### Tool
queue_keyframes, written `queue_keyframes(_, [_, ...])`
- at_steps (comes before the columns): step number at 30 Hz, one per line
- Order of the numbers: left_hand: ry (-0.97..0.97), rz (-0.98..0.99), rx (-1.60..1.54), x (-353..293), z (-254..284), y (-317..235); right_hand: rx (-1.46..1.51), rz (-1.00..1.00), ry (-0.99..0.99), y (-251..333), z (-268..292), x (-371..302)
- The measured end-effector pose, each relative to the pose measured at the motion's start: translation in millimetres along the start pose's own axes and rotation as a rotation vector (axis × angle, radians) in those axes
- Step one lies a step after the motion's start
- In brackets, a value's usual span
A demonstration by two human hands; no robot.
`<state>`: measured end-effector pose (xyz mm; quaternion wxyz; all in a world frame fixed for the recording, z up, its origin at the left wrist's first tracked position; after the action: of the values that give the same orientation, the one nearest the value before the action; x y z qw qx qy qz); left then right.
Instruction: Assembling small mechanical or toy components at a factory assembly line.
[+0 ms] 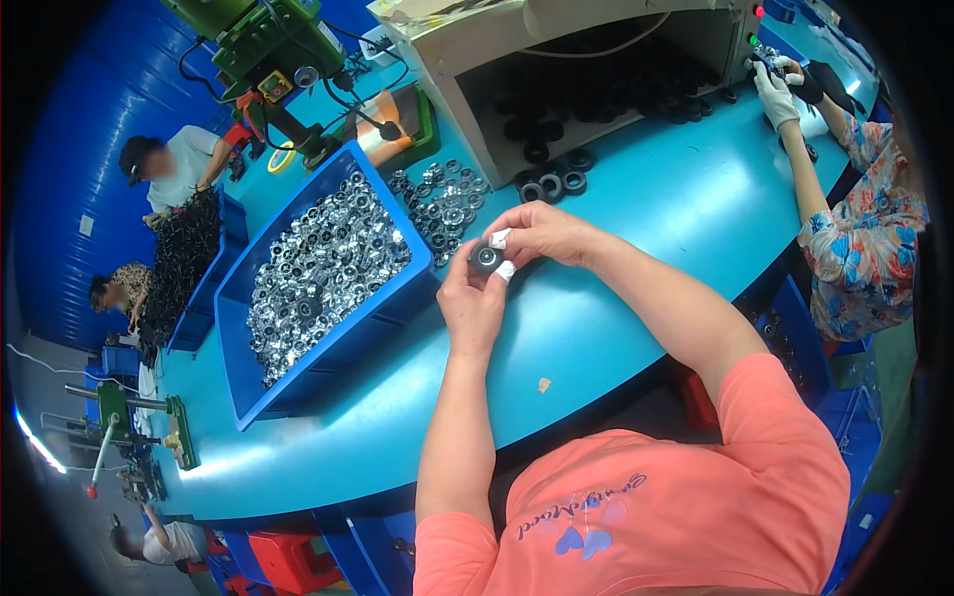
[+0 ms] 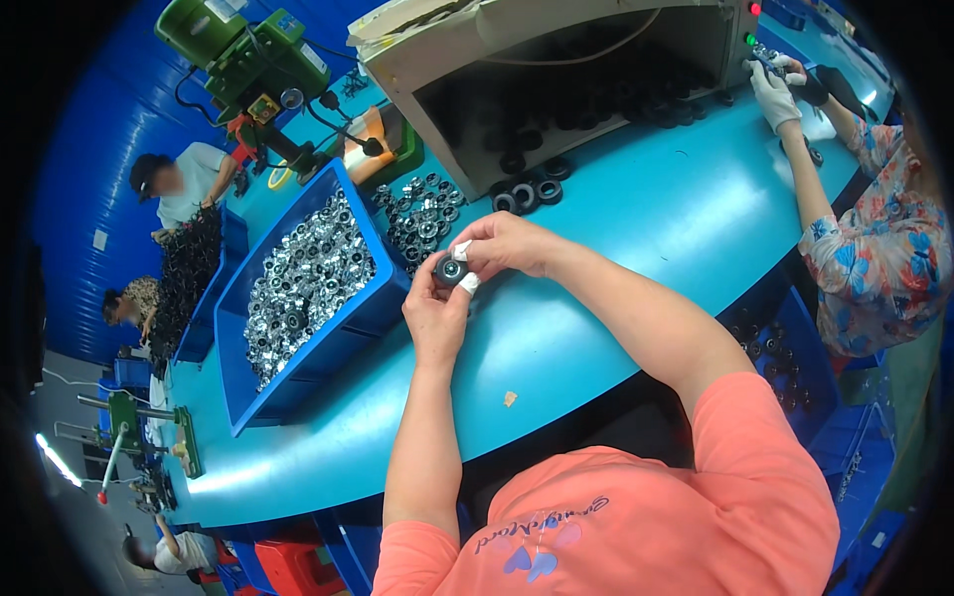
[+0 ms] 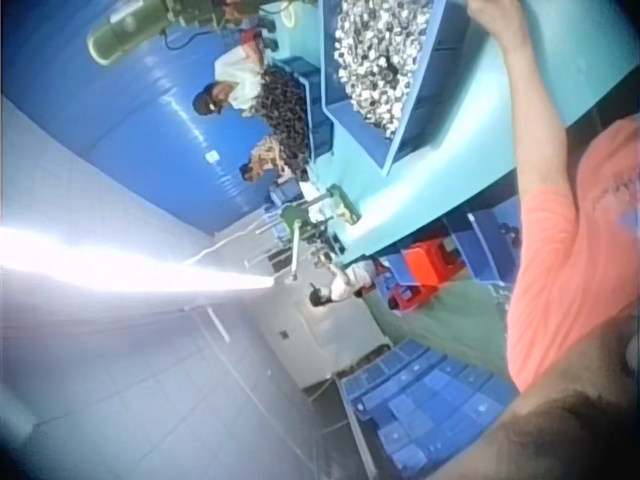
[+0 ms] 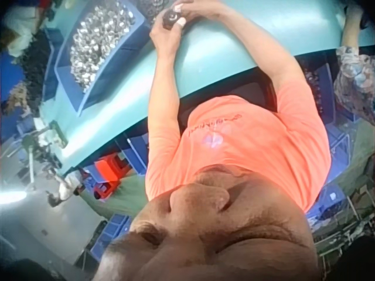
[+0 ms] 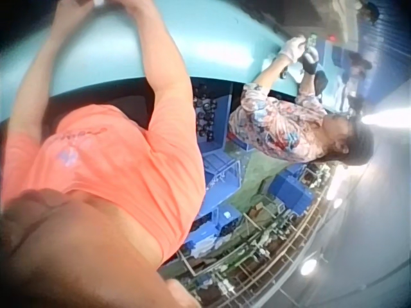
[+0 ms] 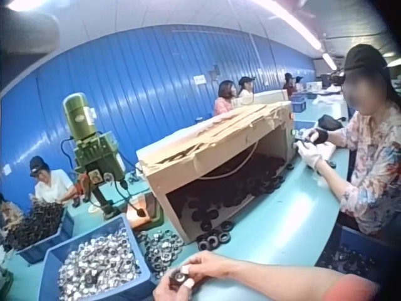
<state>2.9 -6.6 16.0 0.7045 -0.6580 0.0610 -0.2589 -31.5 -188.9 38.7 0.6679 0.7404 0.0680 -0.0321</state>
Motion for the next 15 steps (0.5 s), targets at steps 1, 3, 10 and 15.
queue_keyframes(1, [0.003,0.003,-0.006,0,0,0,0.005,-0.001,-0.008,0,0,0])
queue_keyframes(3, [0.016,0.076,-0.105,0,-1,-2,0.017,0.001,-0.027,-1,0,0])
queue_keyframes(10, [0.265,0.387,-1.014,4,12,5,-0.549,0.431,-0.624,10,8,-5])
queue_keyframes(15, [0.276,0.457,-1.131,-3,9,4,-1.131,0.461,-0.777,7,30,-3])
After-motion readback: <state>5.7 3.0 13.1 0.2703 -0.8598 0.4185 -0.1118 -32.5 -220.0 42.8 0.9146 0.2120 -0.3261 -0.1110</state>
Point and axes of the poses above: each hand's wrist, its own x-axis towards the middle knuckle, its own z-axis out of the back of the hand, y = z × x, the point moved 1 cm from there along x, towards the middle knuckle, and after that the axes turned 8 degrees about -x, right-handed, at the moved point
